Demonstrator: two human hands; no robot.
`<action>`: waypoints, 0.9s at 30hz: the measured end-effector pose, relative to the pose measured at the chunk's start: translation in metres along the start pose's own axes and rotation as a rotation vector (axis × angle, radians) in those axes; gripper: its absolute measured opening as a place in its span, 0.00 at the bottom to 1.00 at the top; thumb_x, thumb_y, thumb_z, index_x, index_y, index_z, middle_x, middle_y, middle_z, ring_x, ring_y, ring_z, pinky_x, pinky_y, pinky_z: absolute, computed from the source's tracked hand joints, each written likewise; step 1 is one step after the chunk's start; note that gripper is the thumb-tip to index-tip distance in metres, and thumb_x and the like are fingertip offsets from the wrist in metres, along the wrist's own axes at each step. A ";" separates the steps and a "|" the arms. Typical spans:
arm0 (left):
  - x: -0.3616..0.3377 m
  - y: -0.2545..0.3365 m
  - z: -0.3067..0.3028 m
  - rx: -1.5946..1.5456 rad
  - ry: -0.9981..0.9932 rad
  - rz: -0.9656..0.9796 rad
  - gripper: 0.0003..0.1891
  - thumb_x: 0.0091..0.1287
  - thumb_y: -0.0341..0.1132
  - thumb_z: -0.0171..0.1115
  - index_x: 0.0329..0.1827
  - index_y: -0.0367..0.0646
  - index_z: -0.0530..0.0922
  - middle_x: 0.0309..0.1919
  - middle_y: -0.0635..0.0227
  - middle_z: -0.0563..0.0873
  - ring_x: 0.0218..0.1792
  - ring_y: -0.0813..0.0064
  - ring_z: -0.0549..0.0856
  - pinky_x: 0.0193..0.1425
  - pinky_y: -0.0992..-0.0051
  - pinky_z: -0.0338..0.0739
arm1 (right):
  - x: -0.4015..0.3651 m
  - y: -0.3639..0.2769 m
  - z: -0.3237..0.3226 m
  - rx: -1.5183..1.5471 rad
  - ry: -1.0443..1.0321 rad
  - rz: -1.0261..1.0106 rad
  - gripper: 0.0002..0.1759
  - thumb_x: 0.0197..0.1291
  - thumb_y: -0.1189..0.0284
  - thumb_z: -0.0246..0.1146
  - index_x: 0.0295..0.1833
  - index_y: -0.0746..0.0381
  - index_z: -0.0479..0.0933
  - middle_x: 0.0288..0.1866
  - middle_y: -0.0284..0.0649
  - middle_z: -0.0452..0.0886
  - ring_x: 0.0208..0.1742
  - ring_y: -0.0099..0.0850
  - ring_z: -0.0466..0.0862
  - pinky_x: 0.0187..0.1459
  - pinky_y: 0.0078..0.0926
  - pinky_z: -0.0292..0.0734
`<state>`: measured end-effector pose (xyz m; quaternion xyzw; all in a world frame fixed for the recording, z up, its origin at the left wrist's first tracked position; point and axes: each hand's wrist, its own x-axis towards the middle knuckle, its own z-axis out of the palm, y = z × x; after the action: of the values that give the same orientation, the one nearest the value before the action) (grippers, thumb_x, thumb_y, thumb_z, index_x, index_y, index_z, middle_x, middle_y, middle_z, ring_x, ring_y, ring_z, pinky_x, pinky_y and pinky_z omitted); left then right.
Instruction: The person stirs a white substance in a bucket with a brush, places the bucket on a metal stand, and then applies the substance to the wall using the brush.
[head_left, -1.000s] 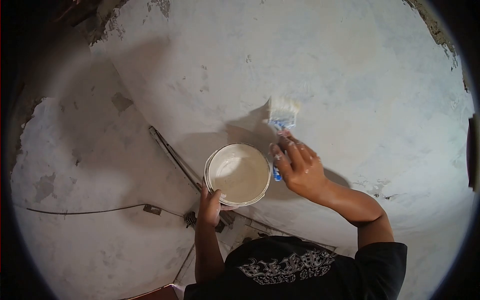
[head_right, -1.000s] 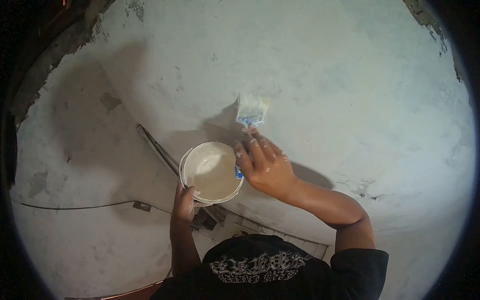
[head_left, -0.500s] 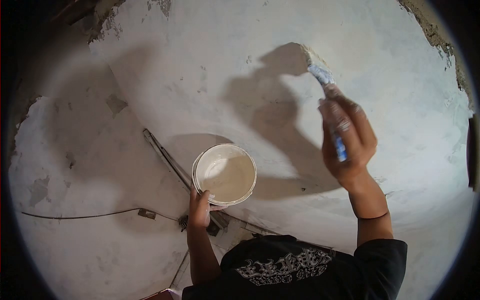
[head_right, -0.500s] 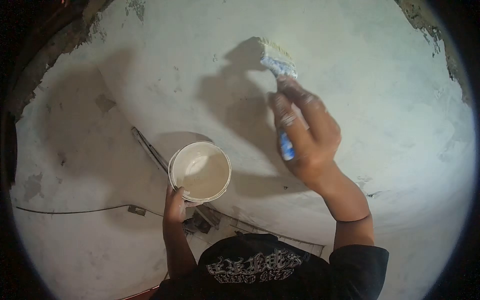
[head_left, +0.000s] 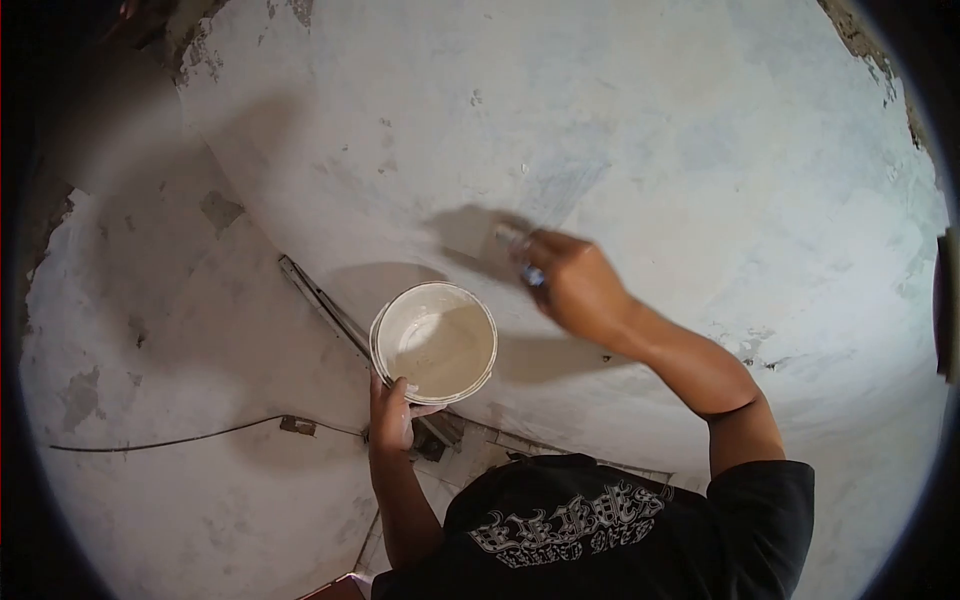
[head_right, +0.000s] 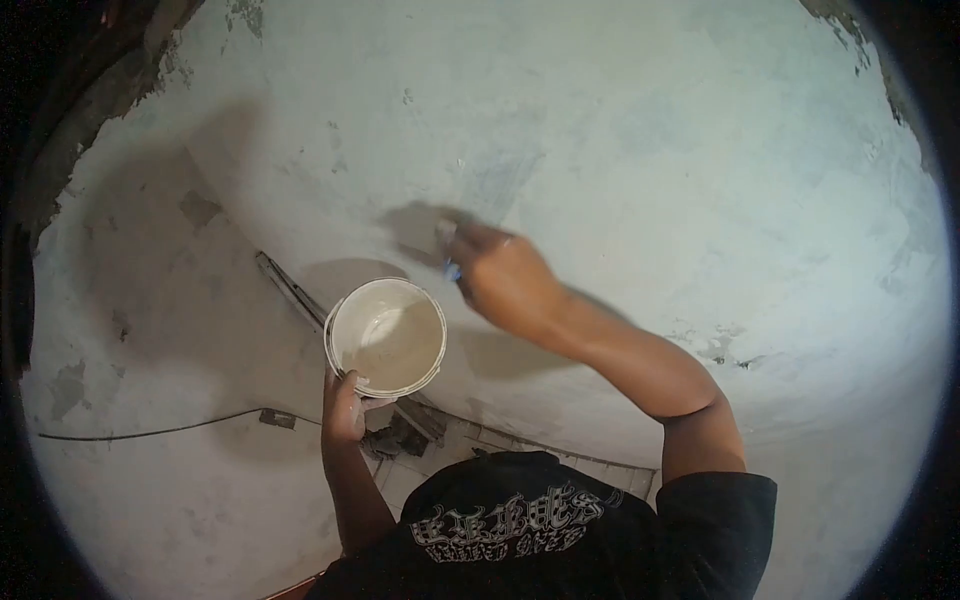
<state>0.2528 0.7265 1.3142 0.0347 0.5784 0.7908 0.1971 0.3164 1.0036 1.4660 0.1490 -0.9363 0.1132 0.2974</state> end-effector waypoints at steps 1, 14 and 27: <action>-0.001 0.001 -0.001 -0.010 -0.012 0.008 0.33 0.68 0.29 0.48 0.78 0.47 0.55 0.67 0.50 0.73 0.61 0.47 0.82 0.51 0.44 0.87 | 0.005 -0.004 -0.020 -0.002 0.118 0.019 0.14 0.54 0.83 0.68 0.48 0.68 0.81 0.43 0.51 0.84 0.41 0.48 0.87 0.39 0.38 0.85; -0.002 -0.003 -0.005 0.013 -0.055 0.001 0.34 0.66 0.30 0.50 0.78 0.48 0.56 0.67 0.52 0.73 0.60 0.50 0.83 0.50 0.47 0.89 | -0.025 -0.004 -0.005 -0.494 0.376 -0.240 0.17 0.53 0.74 0.65 0.51 0.66 0.81 0.50 0.48 0.82 0.50 0.44 0.86 0.40 0.35 0.87; -0.003 -0.008 -0.005 -0.022 -0.014 -0.016 0.33 0.68 0.28 0.50 0.77 0.46 0.55 0.64 0.50 0.75 0.55 0.49 0.85 0.44 0.52 0.91 | -0.004 -0.017 -0.101 -0.259 0.749 -0.091 0.14 0.56 0.90 0.69 0.48 0.70 0.82 0.42 0.49 0.86 0.42 0.41 0.88 0.41 0.30 0.84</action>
<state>0.2560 0.7230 1.3054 0.0334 0.5685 0.7953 0.2078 0.3787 1.0189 1.5464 0.0998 -0.7620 0.0276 0.6393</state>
